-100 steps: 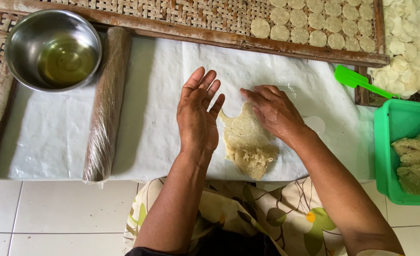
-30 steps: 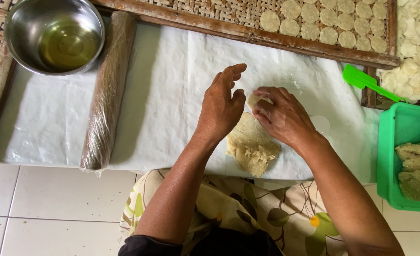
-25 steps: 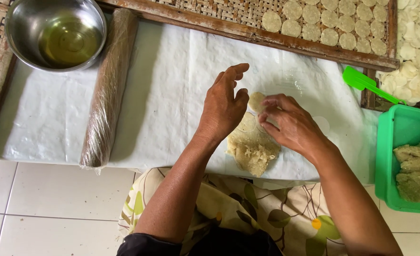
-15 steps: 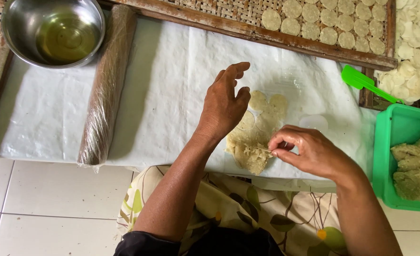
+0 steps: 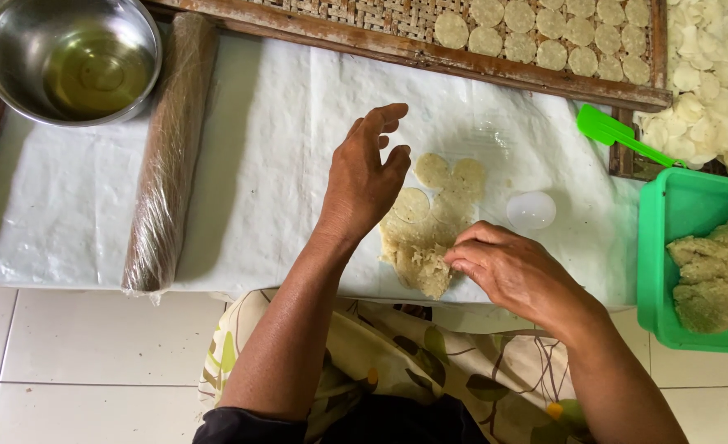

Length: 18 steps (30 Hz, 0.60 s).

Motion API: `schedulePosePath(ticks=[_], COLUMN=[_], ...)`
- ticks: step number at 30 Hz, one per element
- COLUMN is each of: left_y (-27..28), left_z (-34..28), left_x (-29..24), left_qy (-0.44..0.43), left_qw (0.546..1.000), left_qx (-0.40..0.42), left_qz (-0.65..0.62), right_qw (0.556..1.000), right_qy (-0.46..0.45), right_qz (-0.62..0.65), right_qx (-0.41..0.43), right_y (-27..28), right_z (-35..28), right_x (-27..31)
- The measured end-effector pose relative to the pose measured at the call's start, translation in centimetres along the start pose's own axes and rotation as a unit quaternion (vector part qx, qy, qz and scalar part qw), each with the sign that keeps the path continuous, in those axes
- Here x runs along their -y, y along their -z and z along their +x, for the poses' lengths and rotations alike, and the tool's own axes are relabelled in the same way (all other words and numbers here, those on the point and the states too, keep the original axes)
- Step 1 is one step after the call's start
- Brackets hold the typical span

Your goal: Cutting circular shapes from a thin layer of dough using a plastic cutter and placing them on a woven tray.

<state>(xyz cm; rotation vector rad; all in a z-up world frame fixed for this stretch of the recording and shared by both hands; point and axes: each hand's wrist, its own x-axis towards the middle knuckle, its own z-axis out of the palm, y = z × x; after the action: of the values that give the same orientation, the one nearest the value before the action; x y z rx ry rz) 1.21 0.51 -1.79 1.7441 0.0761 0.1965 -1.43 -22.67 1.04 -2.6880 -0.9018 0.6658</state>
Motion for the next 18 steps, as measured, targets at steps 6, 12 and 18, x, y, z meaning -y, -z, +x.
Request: schedulePosePath(ticks=[6, 12, 18], left_y=[0.0, 0.3, 0.3], left_z=[-0.1, -0.4, -0.4], left_x=[-0.1, -0.4, -0.4], left_qy=[-0.017, -0.02, -0.018], left_qw=[1.0, 1.0, 1.0], left_qx=[-0.013, -0.012, -0.006], left_qz=[-0.003, -0.001, -0.001], right_qw=[0.999, 0.999, 0.998], right_qy=[-0.016, -0.005, -0.029], right_qz=[-0.027, -0.039, 0.049], right_qx=[-0.018, -0.026, -0.02], right_y=[-2.2, -1.0, 1.0], right_z=[0.8, 0.6, 0.0], right_x=[-1.4, -0.8, 0.4])
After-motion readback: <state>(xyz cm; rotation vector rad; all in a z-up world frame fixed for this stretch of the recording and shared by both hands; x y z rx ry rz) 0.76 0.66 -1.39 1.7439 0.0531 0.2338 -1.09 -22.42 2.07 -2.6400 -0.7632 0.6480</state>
